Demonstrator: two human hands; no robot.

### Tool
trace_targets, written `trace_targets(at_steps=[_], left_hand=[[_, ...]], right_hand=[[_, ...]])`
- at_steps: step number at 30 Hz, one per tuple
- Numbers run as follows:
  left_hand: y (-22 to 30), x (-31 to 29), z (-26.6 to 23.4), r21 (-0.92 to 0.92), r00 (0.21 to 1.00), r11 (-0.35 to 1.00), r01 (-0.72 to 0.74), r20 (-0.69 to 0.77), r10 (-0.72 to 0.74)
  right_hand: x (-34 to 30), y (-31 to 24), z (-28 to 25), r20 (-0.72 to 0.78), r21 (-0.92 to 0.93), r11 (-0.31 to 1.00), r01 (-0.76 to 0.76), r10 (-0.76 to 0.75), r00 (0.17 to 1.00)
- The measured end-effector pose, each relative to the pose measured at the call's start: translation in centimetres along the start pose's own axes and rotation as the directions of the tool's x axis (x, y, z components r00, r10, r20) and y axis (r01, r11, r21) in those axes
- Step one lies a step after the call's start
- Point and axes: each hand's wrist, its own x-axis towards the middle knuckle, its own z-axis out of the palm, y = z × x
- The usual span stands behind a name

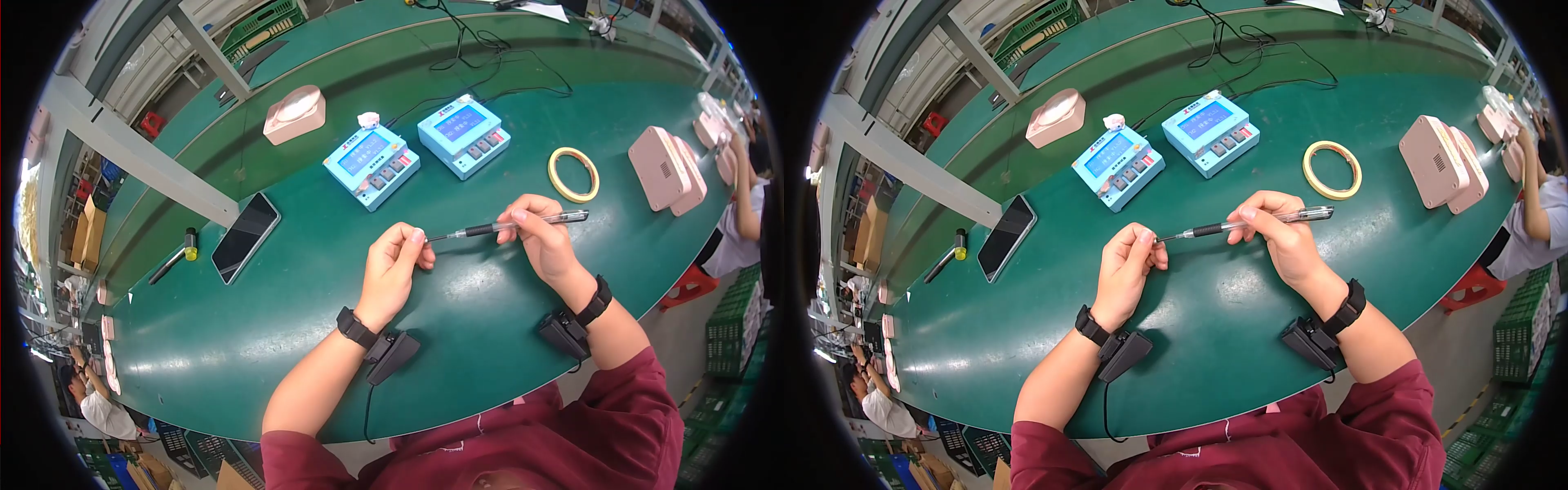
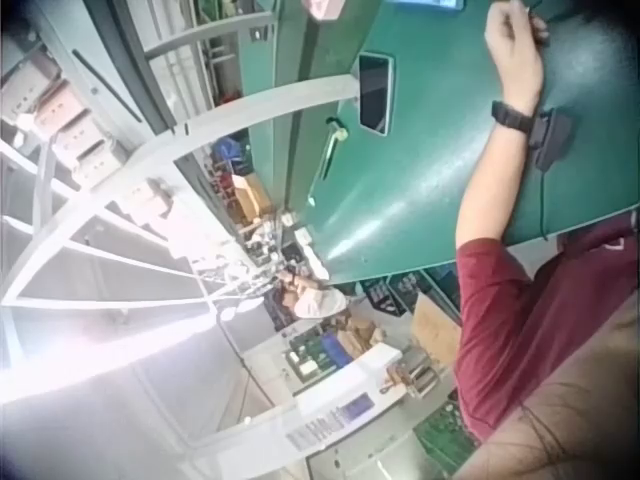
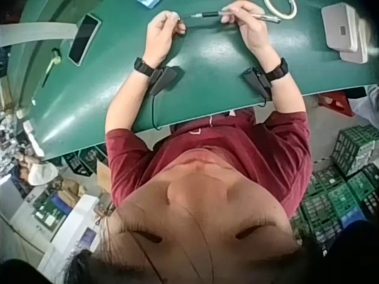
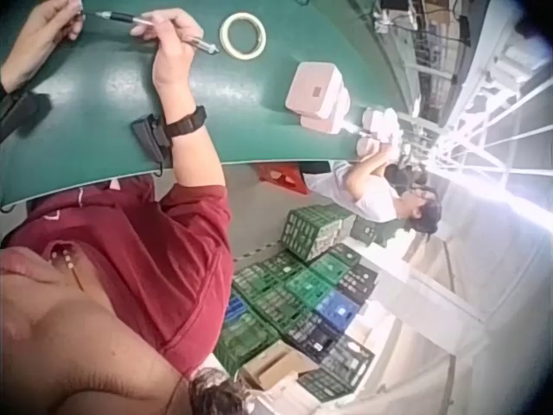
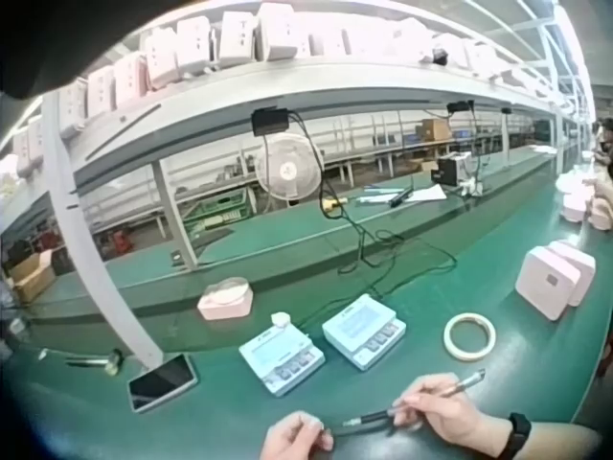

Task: The person tests pink record player speakers by pressing buttons and checking the turntable rotation before setting them aside. They then pick up a pen to inspect it and finish by arranging the speakers in a row for further testing.

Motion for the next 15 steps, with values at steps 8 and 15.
trace_targets(at_steps=[8,15], left_hand=[[0.63,-0.02,0.25,-0.014,0.999,0.999,-0.042,-0.033,0.041],[0.54,-0.01,0.23,-0.06,0.988,0.989,-0.135,-0.083,0.13]], right_hand=[[0.01,-0.23,0.15,-0.069,-0.005,1.0,0.015,-0.016,0.998],[0.03,-0.26,0.17,-0.047,-0.012,1.0,0.003,-0.003,0.999]])
